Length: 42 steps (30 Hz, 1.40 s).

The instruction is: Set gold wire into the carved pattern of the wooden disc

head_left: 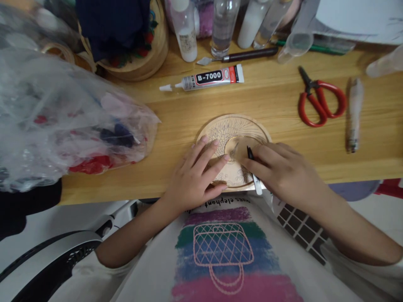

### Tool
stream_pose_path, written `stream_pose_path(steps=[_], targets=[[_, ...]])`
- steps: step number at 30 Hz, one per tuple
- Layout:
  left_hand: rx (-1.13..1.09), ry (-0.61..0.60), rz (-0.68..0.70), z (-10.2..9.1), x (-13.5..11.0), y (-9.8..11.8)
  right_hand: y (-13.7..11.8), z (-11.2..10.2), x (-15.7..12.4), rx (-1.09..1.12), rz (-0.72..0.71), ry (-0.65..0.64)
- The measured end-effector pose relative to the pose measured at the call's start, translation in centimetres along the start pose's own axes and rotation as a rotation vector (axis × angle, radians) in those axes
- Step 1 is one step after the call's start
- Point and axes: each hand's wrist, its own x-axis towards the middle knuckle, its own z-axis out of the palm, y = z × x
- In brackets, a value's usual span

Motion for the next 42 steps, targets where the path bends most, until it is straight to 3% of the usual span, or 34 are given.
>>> stream_pose_path(steps=[17, 42], targets=[[0.005, 0.003, 0.010, 0.00, 0.05, -0.06, -0.85, -0.25, -0.19, -0.036, 0.009, 0.001], [0.018, 0.007, 0.013, 0.05, 0.09, -0.05, -0.56, 0.19, -0.30, -0.042, -0.091, 0.052]])
